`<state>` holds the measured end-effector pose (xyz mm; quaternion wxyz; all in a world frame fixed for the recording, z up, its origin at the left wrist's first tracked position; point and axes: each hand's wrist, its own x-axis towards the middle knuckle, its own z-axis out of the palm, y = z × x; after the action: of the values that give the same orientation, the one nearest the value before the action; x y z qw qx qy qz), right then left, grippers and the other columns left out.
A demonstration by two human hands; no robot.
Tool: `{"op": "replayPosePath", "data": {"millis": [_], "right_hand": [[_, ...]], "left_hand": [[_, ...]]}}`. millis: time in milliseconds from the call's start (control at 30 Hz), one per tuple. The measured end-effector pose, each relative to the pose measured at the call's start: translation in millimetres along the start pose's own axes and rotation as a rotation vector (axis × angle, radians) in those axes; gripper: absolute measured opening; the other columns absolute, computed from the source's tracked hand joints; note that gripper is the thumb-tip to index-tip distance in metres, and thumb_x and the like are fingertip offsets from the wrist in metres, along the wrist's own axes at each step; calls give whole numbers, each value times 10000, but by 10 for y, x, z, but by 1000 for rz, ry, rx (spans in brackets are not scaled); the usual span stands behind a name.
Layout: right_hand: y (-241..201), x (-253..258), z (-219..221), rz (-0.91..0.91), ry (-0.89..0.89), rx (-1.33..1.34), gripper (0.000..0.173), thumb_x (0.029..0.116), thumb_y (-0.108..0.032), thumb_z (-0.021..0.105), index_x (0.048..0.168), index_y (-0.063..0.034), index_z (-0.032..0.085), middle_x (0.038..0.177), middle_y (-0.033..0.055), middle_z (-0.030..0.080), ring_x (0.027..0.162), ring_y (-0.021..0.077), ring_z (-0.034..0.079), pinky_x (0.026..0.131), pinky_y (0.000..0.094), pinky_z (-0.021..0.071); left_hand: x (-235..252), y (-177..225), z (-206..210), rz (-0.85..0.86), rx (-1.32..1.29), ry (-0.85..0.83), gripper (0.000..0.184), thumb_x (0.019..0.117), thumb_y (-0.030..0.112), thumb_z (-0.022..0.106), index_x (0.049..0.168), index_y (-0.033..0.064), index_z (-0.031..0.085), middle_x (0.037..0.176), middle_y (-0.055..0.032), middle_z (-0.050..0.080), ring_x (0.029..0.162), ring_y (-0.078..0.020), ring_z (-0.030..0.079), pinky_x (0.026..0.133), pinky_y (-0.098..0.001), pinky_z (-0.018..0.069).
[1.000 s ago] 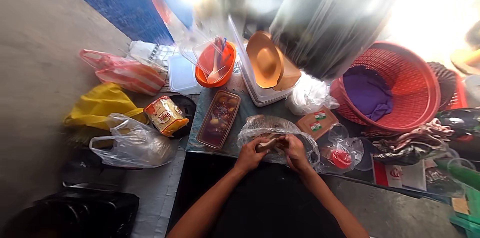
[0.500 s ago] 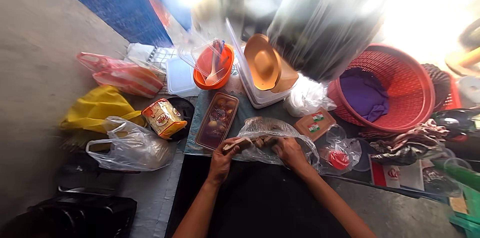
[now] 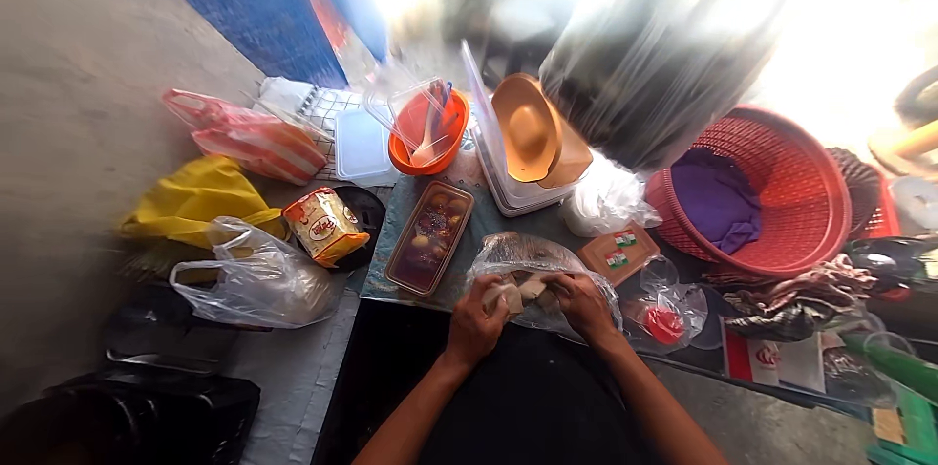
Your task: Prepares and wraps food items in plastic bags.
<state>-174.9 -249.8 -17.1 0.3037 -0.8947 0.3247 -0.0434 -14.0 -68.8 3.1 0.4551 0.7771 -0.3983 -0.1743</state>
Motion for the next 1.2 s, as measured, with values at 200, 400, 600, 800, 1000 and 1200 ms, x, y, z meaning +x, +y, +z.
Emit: {"op": "replayPosePath", "data": {"millis": [200, 400, 600, 800, 1000, 1200], "right_hand": [[-146, -77, -85, -110, 231, 56, 160, 986, -205, 654, 1060, -218, 795, 1087, 104, 714, 982, 206, 697, 883, 357, 586], [-241, -57, 28, -104, 358, 147, 154, 952, -203, 705, 1073, -155, 787, 1090, 86, 686, 985, 144, 681, 881, 285, 593], [-313, -138, 131, 96, 313, 89, 228, 988, -292, 637, 975, -111, 774, 898, 27, 725, 797, 128, 707, 731, 310, 607], [-337, -99, 192, 56, 308, 141, 171, 905, -242, 627, 877, -82, 678, 829, 53, 656, 716, 174, 654, 612, 366, 553], [-324, -75, 145, 403, 247, 1149, 138, 1066, -111, 397, 994, -43, 494, 637, 5, 521, 539, 120, 533, 551, 300, 501], [-134, -134, -13, 436, 97, 699, 251, 1063, -206, 510, 1169, -74, 696, 932, 10, 750, 776, 111, 696, 746, 331, 584]], "left_hand": [[227, -103, 235, 54, 232, -444, 540, 937, 311, 719, 1456, 269, 573, 1315, -110, 635, 1071, -230, 693, 883, -435, 602], [232, -39, 473, 40, 262, -455, 597, 978, 398, 648, 1507, 152, 524, 1288, -128, 680, 1094, -263, 704, 934, -470, 581], [192, 50, 471, 48, 375, -392, 564, 1002, 362, 582, 1510, 124, 521, 1245, -135, 693, 988, -274, 730, 816, -465, 607], [140, -15, 371, 81, 353, -432, 565, 999, 350, 588, 1523, 153, 514, 1255, -131, 698, 977, -269, 735, 818, -469, 607], [117, -297, 10, 113, 41, -527, 491, 1027, 219, 601, 1511, 174, 529, 1432, -11, 627, 1293, -113, 608, 1133, -372, 481], [-86, -447, -321, -239, -470, -325, 436, 995, 118, 643, 1408, 8, 558, 1283, -74, 700, 1168, -124, 675, 1052, -331, 550]]}}
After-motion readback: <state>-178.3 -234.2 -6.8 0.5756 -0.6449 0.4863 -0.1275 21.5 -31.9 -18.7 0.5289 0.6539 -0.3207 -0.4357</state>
